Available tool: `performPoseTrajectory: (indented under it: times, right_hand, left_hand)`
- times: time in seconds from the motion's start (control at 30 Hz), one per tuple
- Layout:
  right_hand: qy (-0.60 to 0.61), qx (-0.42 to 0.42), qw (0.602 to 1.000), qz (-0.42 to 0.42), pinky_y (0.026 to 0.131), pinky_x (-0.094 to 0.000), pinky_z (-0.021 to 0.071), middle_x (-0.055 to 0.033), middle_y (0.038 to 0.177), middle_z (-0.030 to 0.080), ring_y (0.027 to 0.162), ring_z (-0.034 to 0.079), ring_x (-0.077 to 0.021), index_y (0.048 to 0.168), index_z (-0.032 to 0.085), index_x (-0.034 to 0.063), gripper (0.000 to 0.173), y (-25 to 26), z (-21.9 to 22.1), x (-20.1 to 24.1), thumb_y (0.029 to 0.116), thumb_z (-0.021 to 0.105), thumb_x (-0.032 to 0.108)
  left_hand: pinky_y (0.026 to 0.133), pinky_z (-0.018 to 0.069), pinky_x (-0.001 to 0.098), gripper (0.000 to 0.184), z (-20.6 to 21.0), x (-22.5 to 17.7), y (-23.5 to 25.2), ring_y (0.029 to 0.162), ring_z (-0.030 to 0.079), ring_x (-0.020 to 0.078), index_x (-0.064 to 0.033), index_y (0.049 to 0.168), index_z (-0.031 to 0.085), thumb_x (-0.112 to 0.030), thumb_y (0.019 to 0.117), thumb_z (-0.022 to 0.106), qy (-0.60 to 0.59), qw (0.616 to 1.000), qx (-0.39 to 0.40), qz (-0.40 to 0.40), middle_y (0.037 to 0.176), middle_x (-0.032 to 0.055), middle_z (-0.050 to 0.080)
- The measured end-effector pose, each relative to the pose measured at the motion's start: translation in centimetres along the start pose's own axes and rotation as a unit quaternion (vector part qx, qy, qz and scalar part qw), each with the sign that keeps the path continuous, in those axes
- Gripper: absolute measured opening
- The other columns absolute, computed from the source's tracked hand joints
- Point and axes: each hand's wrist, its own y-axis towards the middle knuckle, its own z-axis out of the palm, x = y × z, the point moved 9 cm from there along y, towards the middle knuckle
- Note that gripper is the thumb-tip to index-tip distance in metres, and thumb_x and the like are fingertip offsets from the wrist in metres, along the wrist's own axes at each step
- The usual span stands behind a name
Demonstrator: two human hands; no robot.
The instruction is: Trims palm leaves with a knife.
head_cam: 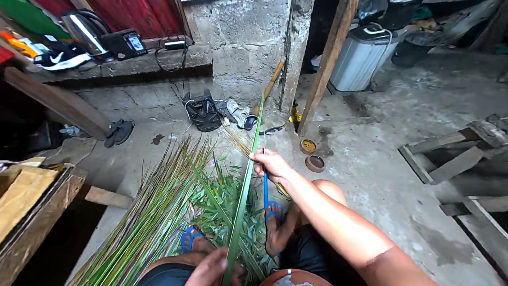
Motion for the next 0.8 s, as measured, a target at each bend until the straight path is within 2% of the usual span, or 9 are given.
performPoseTrajectory:
  times: [0.07, 0.17, 0.27, 0.4, 0.43, 0.53, 0.6, 0.7, 0.8]
  right_hand:
    - [-0.032, 0.048, 0.998, 0.018, 0.046, -0.0219, 0.0486, -0.0067, 0.075, 0.064, 0.05, 0.056, -0.0101, 0.109, 0.055, 0.0019, 0.016, -1.6, 2.0, -1.5, 0.1012, 0.064, 0.014]
    - [-0.071, 0.112, 0.991, 0.025, 0.046, -0.0225, 0.0477, -0.0051, 0.069, 0.063, 0.049, 0.056, -0.01, 0.099, 0.057, 0.0031, 0.014, -4.1, 4.2, -3.4, 0.0975, 0.068, 0.012]
    - [-0.135, 0.158, 0.978, 0.019, 0.046, -0.0232, 0.0469, -0.0031, 0.067, 0.062, 0.048, 0.055, -0.0095, 0.094, 0.06, 0.0044, 0.019, -6.0, 5.3, -4.4, 0.0954, 0.072, 0.019]
    - [-0.101, 0.13, 0.986, 0.001, 0.045, -0.0217, 0.0481, -0.0051, 0.074, 0.066, 0.05, 0.057, -0.009, 0.116, 0.062, 0.0008, 0.028, -5.9, 3.4, -2.3, 0.0991, 0.069, 0.021]
    - [-0.089, 0.121, 0.989, -0.004, 0.045, -0.0212, 0.0478, -0.0057, 0.074, 0.066, 0.049, 0.057, -0.009, 0.117, 0.062, -0.0001, 0.027, -5.6, 2.7, -1.7, 0.0992, 0.069, 0.02]
    - [-0.092, 0.125, 0.988, -0.005, 0.044, -0.0211, 0.0481, -0.0055, 0.069, 0.064, 0.048, 0.057, -0.0093, 0.099, 0.059, 0.0025, 0.017, -5.1, 2.2, -1.6, 0.0972, 0.07, 0.015]
    - [-0.119, 0.152, 0.981, 0.001, 0.045, -0.0217, 0.0478, -0.0047, 0.069, 0.064, 0.048, 0.056, -0.0093, 0.098, 0.061, 0.0023, 0.018, -5.3, 3.0, -2.6, 0.0967, 0.071, 0.017]
    - [-0.178, 0.203, 0.963, 0.025, 0.045, -0.0232, 0.0499, -0.0041, 0.071, 0.066, 0.047, 0.057, -0.0097, 0.106, 0.063, 0.003, 0.026, -5.9, 3.9, -4.1, 0.0974, 0.072, 0.025]
    - [-0.299, 0.21, 0.93, 0.041, 0.045, -0.0256, 0.0525, -0.0045, 0.071, 0.066, 0.046, 0.059, -0.0114, 0.118, 0.063, 0.0043, 0.035, -6.2, 3.2, -4.8, 0.096, 0.074, 0.029]
  left_hand:
    - [0.07, 0.0641, 0.0424, 0.039, 0.2, -2.7, 2.6, 0.08, 0.074, 0.0273, -0.0037, 0.134, 0.054, -0.03, 0.1063, 0.048, 0.014, 0.999, -0.051, 0.012, 0.104, 0.0175, 0.073]
    - [0.07, 0.0644, 0.0407, 0.037, 0.9, -6.9, 6.5, 0.082, 0.074, 0.0268, -0.0024, 0.138, 0.05, -0.023, 0.1087, 0.041, 0.064, 0.994, -0.084, 0.034, 0.106, 0.017, 0.073]
    - [0.065, 0.0646, 0.0385, 0.028, 1.3, -9.2, 8.6, 0.078, 0.074, 0.0264, 0.0007, 0.131, 0.053, -0.014, 0.108, 0.046, 0.081, 0.988, -0.119, 0.058, 0.102, 0.0177, 0.073]
    - [0.056, 0.0617, 0.0316, 0.019, 2.2, -8.5, 8.8, 0.066, 0.072, 0.0199, 0.0009, 0.118, 0.056, -0.01, 0.107, 0.046, 0.063, 0.991, -0.102, 0.057, 0.089, 0.0136, 0.072]
    - [0.057, 0.0618, 0.0317, 0.018, 2.4, -8.1, 8.7, 0.066, 0.072, 0.0199, 0.0004, 0.116, 0.056, -0.01, 0.1065, 0.046, 0.056, 0.993, -0.087, 0.054, 0.089, 0.0134, 0.072]
    - [0.057, 0.0622, 0.0329, 0.02, 3.3, -7.8, 9.0, 0.069, 0.072, 0.0213, -0.0002, 0.117, 0.056, -0.012, 0.1068, 0.043, 0.047, 0.996, -0.059, 0.051, 0.092, 0.0142, 0.072]
    - [0.058, 0.0621, 0.0327, 0.021, 3.7, -8.5, 9.5, 0.069, 0.072, 0.0215, 0.0005, 0.119, 0.056, -0.014, 0.1087, 0.044, 0.058, 0.994, -0.069, 0.06, 0.092, 0.0143, 0.071]
    - [0.055, 0.0605, 0.0304, 0.019, 3.1, -9.5, 10.0, 0.064, 0.07, 0.0196, 0.0008, 0.116, 0.056, -0.013, 0.1093, 0.045, 0.069, 0.99, -0.102, 0.075, 0.089, 0.0138, 0.071]
    - [0.047, 0.0508, 0.023, 0.02, 2.1, -9.3, 10.1, 0.054, 0.06, 0.0121, 0.0005, 0.116, 0.058, -0.014, 0.1085, 0.046, 0.072, 0.988, -0.115, 0.077, 0.086, 0.011, 0.068]
